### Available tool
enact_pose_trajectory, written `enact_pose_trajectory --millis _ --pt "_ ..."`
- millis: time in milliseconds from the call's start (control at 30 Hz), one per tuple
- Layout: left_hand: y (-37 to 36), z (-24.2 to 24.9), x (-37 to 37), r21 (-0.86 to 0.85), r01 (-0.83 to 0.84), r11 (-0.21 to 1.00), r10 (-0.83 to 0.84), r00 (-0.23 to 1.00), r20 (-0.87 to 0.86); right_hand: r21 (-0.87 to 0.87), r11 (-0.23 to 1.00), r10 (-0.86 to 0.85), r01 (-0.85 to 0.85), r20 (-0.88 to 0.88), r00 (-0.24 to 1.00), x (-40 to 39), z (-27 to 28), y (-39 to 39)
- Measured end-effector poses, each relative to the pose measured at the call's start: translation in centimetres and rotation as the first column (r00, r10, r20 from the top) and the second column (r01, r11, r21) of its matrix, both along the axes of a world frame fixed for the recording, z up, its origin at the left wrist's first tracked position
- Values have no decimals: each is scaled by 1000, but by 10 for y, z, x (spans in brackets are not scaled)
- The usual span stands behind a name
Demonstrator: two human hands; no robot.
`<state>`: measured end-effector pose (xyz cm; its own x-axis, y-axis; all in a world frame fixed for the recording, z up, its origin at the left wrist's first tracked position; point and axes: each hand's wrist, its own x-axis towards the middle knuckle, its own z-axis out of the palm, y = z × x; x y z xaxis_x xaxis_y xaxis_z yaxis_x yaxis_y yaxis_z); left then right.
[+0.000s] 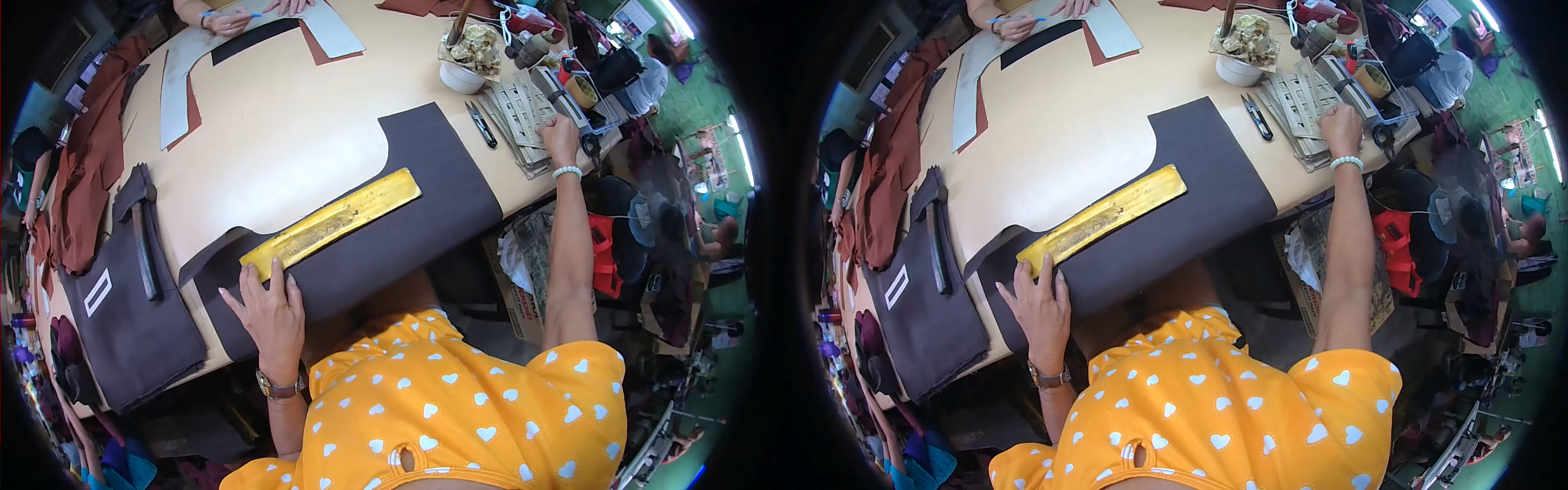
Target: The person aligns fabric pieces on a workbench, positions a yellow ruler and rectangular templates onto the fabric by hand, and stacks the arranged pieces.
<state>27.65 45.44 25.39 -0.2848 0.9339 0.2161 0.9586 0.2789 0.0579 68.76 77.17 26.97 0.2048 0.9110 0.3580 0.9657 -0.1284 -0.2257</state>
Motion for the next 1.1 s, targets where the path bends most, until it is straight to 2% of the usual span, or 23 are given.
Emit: enact_pose_trajectory --millis 100,200,300,333,433,500,567,633,700,767,833,867,900,967,1067,1100 --pt "-1 -1 0 3 1 1000 -1 1000 -6 -81 986 144 -148 -57 988 19 -1 15" --pt "0 -1 0 -1 -1 1000 1 1000 -9 -186 969 66 -162 -435 898 27 9 18" --pt "1 -3 -1 2 1 1000 -1 1000 -16 -200 970 -31 -141 -675 737 22 21 9" --pt "0 -3 -1 4 1 1000 -1 1000 -19 -187 969 -16 -164 -704 710 21 25 7" --pt "1 -1 -1 4 -3 1000 3 1000 -21 87 995 92 -42 -718 689 30 29 10" --pt "2 -2 -2 5 2 1000 -2 1000 -10 152 986 158 -65 -742 651 21 41 0" --pt "3 1 -2 6 -5 1000 5 1000 -3 171 967 253 -189 -730 635 0 47 -21" --pt "4 0 -5 88 47 995 -46 999 -11 141 920 363 -365 -656 662 -32 47 -48" --pt "6 7 -9 98 74 992 -76 997 21 108 862 386 -495 -773 504 -79 39 -91" --pt "8 11 -15 115 112 987 -125 987 105 64 707 419 -704 -841 344 -111 29 -121" --pt "13 11 -25 156 162 974 -196 953 233 4 625 415 -780 -849 328 -141 20 -146" --pt "15 8 -28 211 156 965 -214 934 287 -18 592 324 -806 -910 258 -146 7 -148" --pt "17 6 -34 217 159 963 -226 916 332 -47 625 264 -779 -927 268 -158 4 -154" --pt "20 3 -44 234 165 958 -253 871 420 -45 627 271 -778 -924 271 -156 -22 -150" --pt "20 -1 -53 240 152 959 -261 806 531 69 761 274 -645 -936 223 -164 -28 -156" --pt "19 0 -54 242 140 960 -254 796 550 58 775 222 -629 -957 185 -167 -23 -159"
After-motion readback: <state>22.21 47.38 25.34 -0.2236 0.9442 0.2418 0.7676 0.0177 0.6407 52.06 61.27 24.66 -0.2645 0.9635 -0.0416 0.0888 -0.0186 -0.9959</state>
